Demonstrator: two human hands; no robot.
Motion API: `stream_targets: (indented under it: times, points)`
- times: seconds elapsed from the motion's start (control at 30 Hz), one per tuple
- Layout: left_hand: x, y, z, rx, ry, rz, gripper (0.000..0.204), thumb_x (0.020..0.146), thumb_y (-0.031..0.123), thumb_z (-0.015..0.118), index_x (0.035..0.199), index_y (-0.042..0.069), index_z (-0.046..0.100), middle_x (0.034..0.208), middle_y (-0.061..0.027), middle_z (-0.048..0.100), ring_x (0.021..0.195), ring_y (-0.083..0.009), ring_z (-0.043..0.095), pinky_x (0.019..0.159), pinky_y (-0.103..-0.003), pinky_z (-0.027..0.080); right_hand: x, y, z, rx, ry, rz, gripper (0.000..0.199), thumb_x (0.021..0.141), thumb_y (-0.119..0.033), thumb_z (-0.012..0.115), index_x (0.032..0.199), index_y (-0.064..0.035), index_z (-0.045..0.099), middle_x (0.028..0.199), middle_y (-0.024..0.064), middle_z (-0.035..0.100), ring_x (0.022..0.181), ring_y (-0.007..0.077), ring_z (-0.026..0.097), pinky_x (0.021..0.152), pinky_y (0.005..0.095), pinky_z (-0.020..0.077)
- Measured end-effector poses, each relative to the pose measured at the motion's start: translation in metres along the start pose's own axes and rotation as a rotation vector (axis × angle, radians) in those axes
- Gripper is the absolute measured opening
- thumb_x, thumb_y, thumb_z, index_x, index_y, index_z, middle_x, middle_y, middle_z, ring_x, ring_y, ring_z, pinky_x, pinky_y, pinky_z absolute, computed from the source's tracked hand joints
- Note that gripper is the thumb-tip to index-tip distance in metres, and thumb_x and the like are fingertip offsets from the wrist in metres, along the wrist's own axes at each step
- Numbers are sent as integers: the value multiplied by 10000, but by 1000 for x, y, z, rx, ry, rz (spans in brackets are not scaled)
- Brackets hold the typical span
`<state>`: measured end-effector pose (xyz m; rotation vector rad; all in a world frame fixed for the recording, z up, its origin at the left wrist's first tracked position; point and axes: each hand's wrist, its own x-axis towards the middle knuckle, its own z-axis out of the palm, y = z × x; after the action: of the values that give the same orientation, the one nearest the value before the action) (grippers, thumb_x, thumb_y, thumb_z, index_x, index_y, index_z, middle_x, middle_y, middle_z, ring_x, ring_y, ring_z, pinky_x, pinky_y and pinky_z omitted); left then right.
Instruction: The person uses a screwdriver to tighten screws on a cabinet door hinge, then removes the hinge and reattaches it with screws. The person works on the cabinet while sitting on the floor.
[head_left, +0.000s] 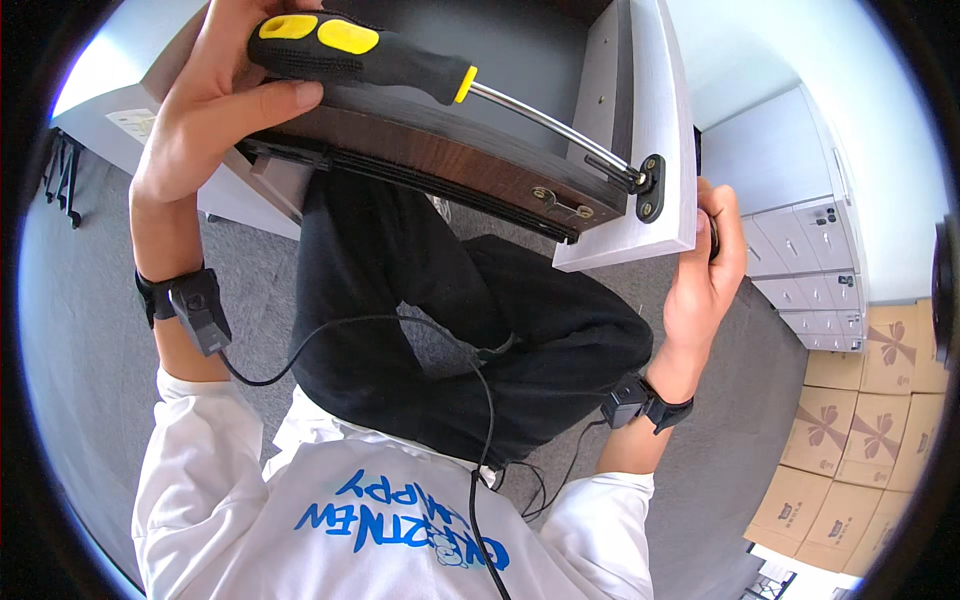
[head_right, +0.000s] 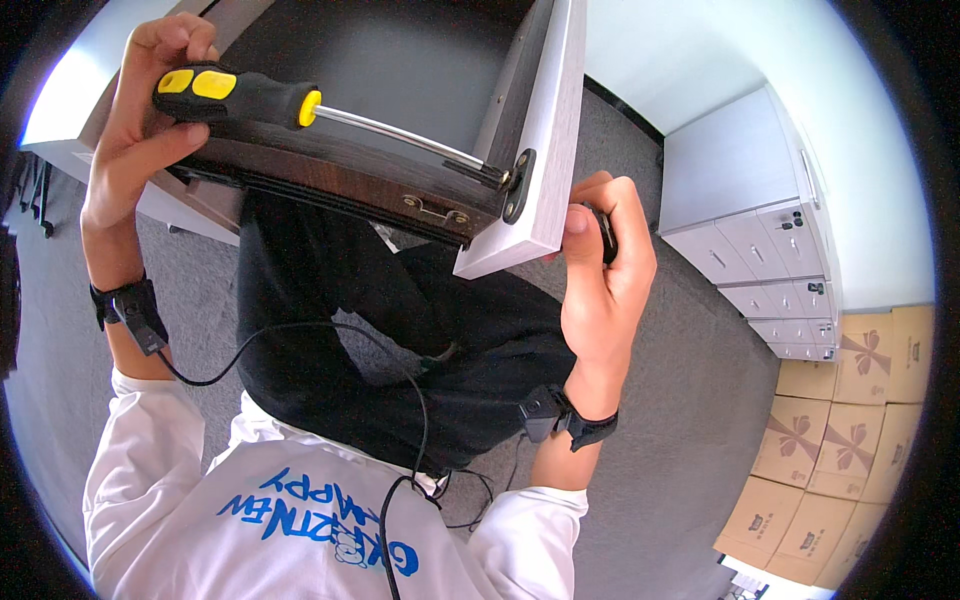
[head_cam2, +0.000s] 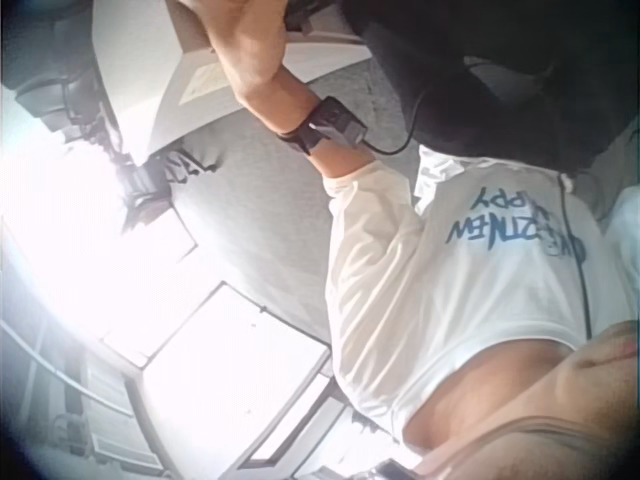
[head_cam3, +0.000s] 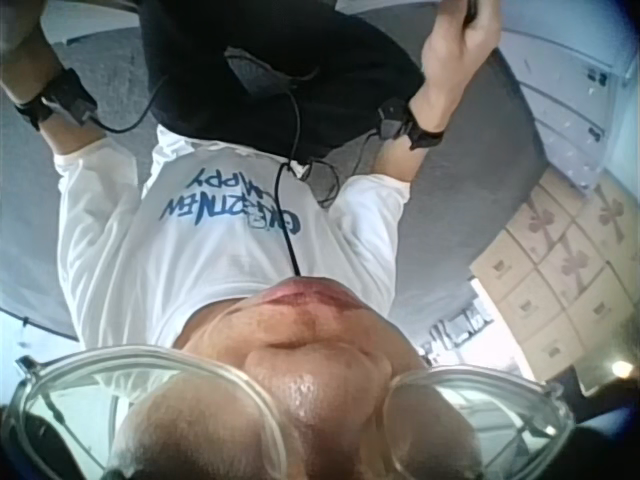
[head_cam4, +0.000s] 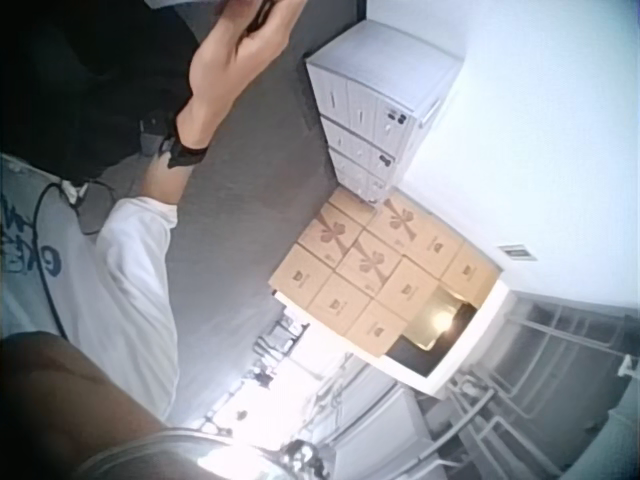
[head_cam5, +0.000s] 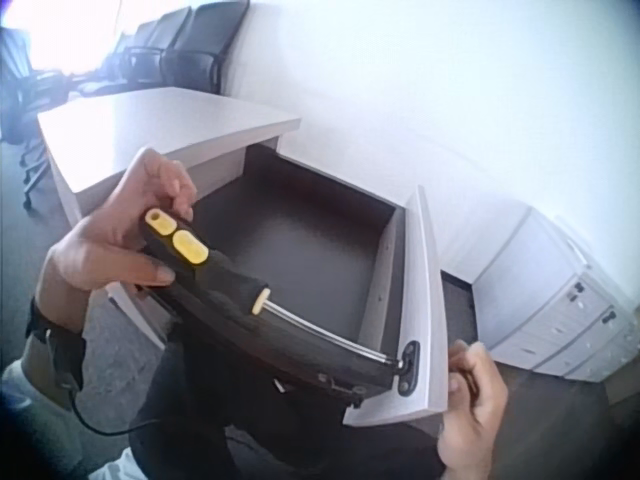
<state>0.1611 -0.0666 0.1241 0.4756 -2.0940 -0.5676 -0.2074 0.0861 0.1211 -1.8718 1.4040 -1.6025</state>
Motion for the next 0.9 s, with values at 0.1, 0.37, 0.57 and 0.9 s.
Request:
stream_targets:
  times: [0.1,0.37,0.57,0.9]
  points:
    - [-4,-1,-4,100,0,-25,586,967,322,633,1458,124,384,1300,-58,541,1148,-161,575,998,-262,451,1,-1,0,-7,-4,4,264,1068,-225,562,920,-7,547,845,17,540,713,76,511,641,239,427]
    - [-4,35,17,334,65,-455,401,1073,447,460,1349,170,546,1228,-23,590,1046,-148,597,893,-250,459,0,-5,-2,-49,2,32,296,1067,-262,567,927,-2,553,846,20,551,708,82,536,633,242,450]
    - [2,47,35,377,91,-382,391,1042,421,494,1333,163,540,1261,-43,571,1156,-197,548,969,-282,401,2,-3,1,-31,-4,-2,292,1063,-263,572,933,-2,561,850,25,560,714,83,547,627,241,458]
    - [-20,35,24,200,189,-330,344,1070,380,491,1308,150,585,1173,-45,641,1095,-131,609,928,-247,482,2,-6,1,-45,4,18,277,1063,-241,571,928,1,565,847,23,558,702,84,561,630,234,461]
